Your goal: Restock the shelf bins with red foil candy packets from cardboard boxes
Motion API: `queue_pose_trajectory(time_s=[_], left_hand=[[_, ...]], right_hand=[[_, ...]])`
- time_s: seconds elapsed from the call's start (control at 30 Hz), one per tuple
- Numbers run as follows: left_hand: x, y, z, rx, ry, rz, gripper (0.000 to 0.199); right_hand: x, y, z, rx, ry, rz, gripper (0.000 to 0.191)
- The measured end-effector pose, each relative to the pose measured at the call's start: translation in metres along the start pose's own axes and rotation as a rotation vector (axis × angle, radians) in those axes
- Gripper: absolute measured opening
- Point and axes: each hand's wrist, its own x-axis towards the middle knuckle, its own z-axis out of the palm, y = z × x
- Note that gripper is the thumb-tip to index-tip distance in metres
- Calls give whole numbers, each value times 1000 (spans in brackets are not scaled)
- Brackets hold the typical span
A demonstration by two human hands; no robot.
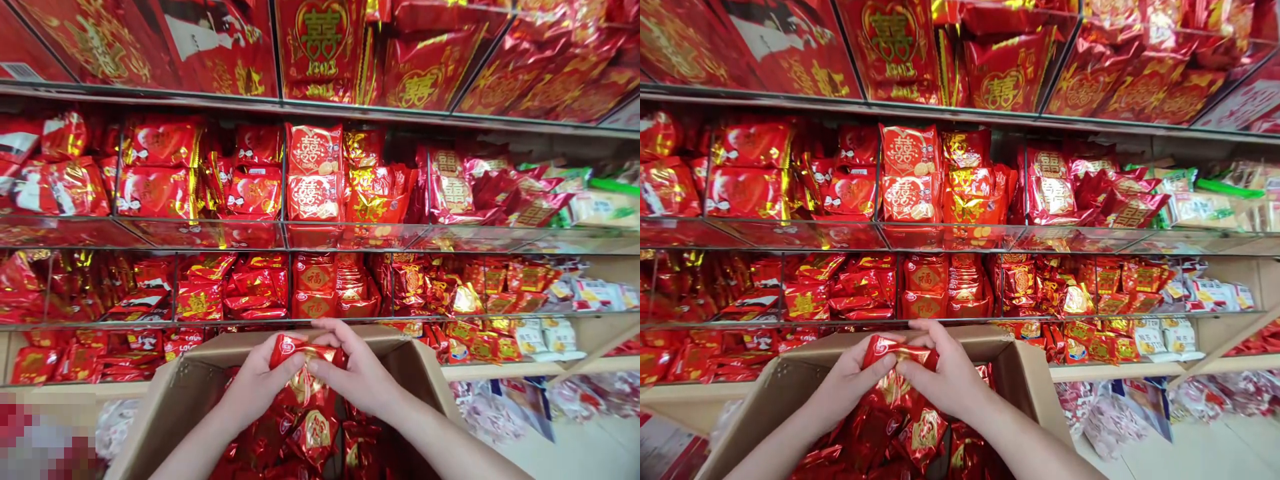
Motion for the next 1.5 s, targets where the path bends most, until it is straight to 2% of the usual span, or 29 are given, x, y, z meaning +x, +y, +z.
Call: queue_pose_trajectory(time_s=[0.1, 0.17, 0.23, 0.3, 0.37, 0.4, 0.47, 0.5, 0.57, 0.67, 0.8, 0.97, 1.1, 1.3, 1.5], left_hand=[[-2, -5, 4, 13, 139, -1, 30], [-3, -3, 4, 108, 200, 54, 29], [-1, 2, -1, 170, 224, 109, 30], [4, 8, -12, 228, 258, 157, 30], [11, 12, -26, 363, 292, 198, 29], [15, 12, -33, 441, 291, 208, 28], [23, 10, -43, 553, 258, 200, 26], [26, 8, -46, 593, 239, 188, 25], [29, 3, -48, 693, 225, 175, 25], [28, -3, -45, 901, 227, 192, 24], [24, -5, -43, 960, 235, 245, 25], [23, -5, -44, 1008, 248, 305, 25], [24, -4, -42, 1053, 256, 291, 27], [23, -2, -42, 1139, 246, 279, 29], [24, -3, -41, 1149, 272, 289, 28]], right_hand=[[-7, 1, 1, 34, 12, 40, 62], [-10, -1, -1, -101, 24, 4, 60], [-12, -7, -9, -277, 65, -116, 48], [-14, -15, -23, -458, 174, -271, 26], [-11, -23, -42, -688, 376, -388, 11], [-8, -26, -52, -824, 480, -409, 11], [2, -28, -70, -1138, 619, -352, 19], [9, -28, -76, -1300, 627, -283, 24], [25, -26, -82, -1544, 569, -106, 34], [53, -25, -79, -1720, 510, 87, 39], [90, -23, -80, -1783, 451, 264, 32], [131, -10, -103, -1723, 397, 390, 33], [150, 0, -116, -1700, 396, 427, 37], [154, -3, -119, -1698, 339, 411, 36], [133, -10, -114, -1712, 297, 372, 31]])
